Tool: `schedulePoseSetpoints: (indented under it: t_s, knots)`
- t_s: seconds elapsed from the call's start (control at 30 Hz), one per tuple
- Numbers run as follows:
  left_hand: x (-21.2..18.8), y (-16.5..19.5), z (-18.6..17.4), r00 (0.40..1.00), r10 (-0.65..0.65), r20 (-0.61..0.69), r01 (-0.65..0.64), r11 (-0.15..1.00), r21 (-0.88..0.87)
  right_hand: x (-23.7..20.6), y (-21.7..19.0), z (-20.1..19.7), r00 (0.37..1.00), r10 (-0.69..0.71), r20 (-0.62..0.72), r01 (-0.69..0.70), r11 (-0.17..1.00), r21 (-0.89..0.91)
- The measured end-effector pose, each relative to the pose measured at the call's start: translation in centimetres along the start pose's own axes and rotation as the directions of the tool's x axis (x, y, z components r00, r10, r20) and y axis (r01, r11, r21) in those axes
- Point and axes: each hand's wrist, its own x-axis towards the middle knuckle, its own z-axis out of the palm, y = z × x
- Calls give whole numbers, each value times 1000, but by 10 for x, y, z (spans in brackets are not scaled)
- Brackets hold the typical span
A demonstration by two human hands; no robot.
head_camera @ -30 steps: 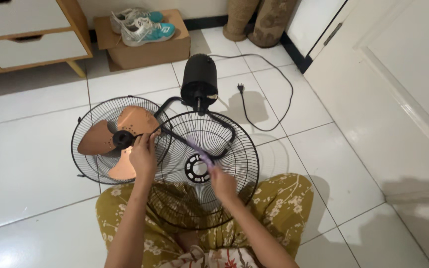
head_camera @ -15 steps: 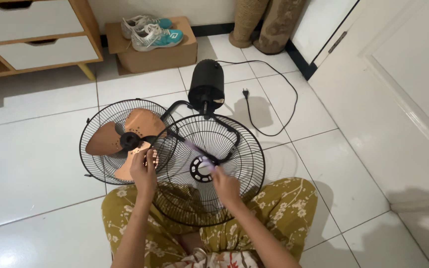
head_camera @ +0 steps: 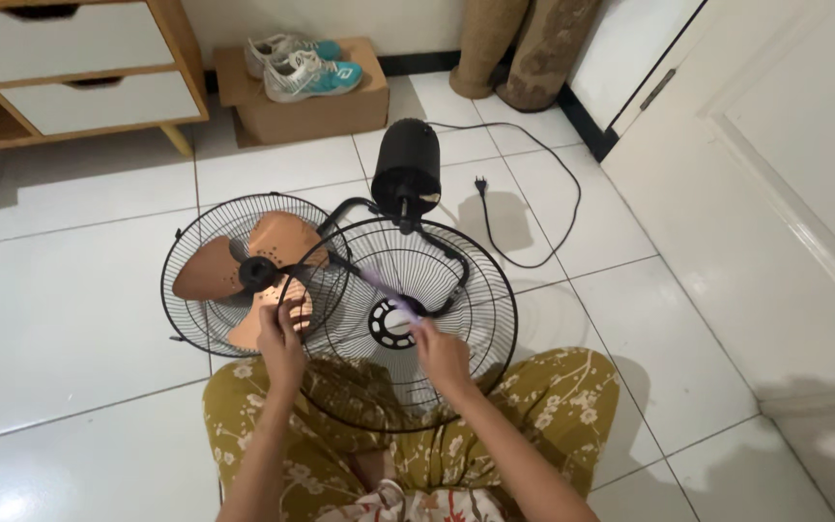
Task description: The person sits on the floor and disassembles an electric desk fan, removing the front grille, unscrewing the blade cap and taking off the fan blades. They then use a toothbrush to brush the grille guard while the motor housing and blades lie beside it.
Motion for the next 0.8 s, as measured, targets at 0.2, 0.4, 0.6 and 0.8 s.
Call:
schedulePoseSetpoints:
  t_s: [0.2,0.4,0.6,0.8]
  knots:
    - [-8,3,14,977,-39,-209,39,999,-7,-4,-3,-1,997,47,67,-51,997,60]
    - [10,6,30,969,-49,-243,-18,963,-270,13,0,-9,996,30,-79,-28,999,24]
    - [27,14,47,944,-59,-325,-7,980,-197,35,-6,-6,993,74,-93,-79,995,-54]
    - [28,13,61,937,-86,-338,28,985,-173,26,2,-9,980,186,-69,-189,982,-29]
